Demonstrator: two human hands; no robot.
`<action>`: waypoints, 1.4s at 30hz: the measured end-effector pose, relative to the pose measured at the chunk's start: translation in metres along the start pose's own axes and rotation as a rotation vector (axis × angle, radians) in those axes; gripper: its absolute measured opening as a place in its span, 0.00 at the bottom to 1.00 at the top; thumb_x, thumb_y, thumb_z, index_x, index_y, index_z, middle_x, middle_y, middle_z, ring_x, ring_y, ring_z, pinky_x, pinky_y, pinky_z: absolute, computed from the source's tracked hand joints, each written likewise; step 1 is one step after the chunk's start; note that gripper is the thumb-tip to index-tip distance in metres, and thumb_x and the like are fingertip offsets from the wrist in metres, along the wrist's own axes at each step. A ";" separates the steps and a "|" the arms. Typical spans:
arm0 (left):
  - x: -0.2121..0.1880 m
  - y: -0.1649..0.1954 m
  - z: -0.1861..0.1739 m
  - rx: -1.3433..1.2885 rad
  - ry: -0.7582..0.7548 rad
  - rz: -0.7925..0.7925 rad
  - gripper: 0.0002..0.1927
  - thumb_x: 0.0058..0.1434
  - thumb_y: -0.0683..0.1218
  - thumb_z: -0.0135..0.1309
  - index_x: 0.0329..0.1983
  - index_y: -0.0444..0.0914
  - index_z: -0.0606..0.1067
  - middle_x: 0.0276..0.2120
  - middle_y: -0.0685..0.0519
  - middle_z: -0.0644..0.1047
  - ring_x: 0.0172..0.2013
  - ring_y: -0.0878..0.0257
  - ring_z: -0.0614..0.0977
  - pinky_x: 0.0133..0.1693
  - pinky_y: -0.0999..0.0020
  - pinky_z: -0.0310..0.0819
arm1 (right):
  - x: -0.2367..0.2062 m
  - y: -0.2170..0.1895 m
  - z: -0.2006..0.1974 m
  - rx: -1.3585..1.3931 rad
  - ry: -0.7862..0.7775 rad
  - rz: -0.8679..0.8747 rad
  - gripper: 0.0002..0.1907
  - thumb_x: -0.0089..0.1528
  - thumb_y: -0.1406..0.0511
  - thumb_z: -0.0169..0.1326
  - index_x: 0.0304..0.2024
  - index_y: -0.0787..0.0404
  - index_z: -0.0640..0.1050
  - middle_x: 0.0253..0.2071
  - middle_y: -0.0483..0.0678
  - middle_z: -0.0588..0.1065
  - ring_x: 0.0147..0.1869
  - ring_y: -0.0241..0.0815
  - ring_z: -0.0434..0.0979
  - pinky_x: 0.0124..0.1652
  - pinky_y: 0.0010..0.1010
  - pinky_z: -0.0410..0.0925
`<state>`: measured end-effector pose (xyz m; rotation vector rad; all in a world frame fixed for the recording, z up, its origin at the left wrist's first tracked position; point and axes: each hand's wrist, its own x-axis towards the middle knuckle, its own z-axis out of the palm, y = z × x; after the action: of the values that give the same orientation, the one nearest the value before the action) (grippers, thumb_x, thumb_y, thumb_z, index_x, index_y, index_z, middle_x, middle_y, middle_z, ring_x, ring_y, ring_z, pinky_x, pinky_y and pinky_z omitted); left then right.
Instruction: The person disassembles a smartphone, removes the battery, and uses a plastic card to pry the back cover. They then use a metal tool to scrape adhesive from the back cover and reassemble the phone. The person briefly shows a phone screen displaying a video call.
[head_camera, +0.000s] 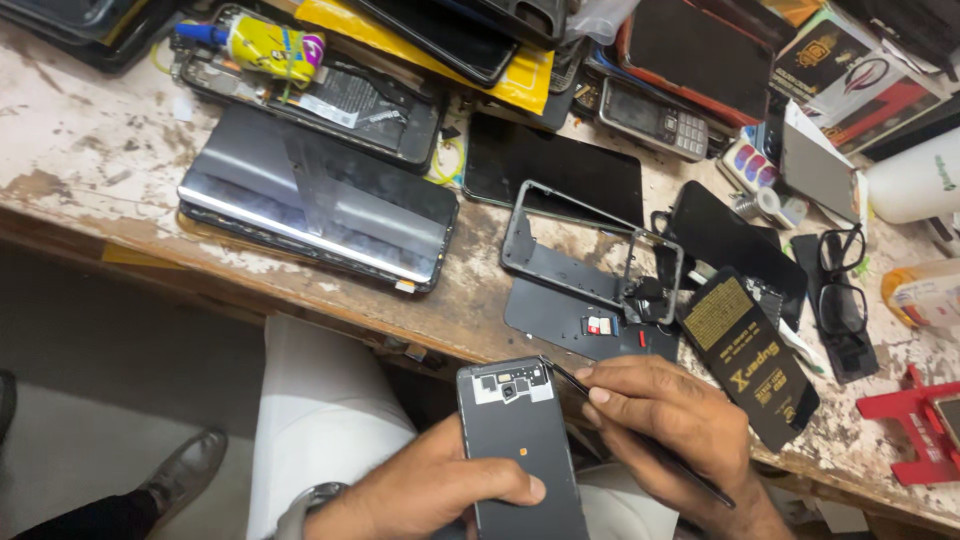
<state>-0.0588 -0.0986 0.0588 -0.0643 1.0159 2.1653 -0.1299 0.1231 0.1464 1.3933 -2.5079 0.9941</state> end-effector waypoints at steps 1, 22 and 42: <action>0.001 -0.001 0.000 -0.011 -0.009 -0.040 0.24 0.53 0.43 0.60 0.54 0.34 0.74 0.35 0.57 0.78 0.33 0.69 0.77 0.30 0.75 0.70 | -0.001 0.001 -0.001 0.003 -0.004 0.002 0.12 0.56 0.75 0.65 0.41 0.66 0.78 0.44 0.55 0.81 0.48 0.48 0.87 0.46 0.35 0.79; -0.021 -0.002 -0.014 -0.097 -0.054 0.003 0.18 0.55 0.41 0.58 0.49 0.33 0.76 0.35 0.55 0.78 0.33 0.69 0.78 0.32 0.75 0.72 | 0.043 -0.010 0.008 0.059 -0.142 -0.212 0.14 0.56 0.72 0.65 0.44 0.62 0.78 0.46 0.50 0.80 0.53 0.48 0.84 0.54 0.42 0.76; -0.028 0.002 -0.009 -0.211 -0.107 -0.019 0.21 0.56 0.39 0.56 0.54 0.30 0.73 0.38 0.48 0.81 0.38 0.62 0.83 0.42 0.71 0.79 | 0.052 -0.020 0.030 0.173 -0.144 -0.166 0.09 0.58 0.73 0.66 0.39 0.64 0.79 0.43 0.51 0.81 0.50 0.48 0.86 0.50 0.37 0.78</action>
<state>-0.0420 -0.1221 0.0629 -0.0561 0.7221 2.2261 -0.1374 0.0609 0.1525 1.7492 -2.4007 1.1377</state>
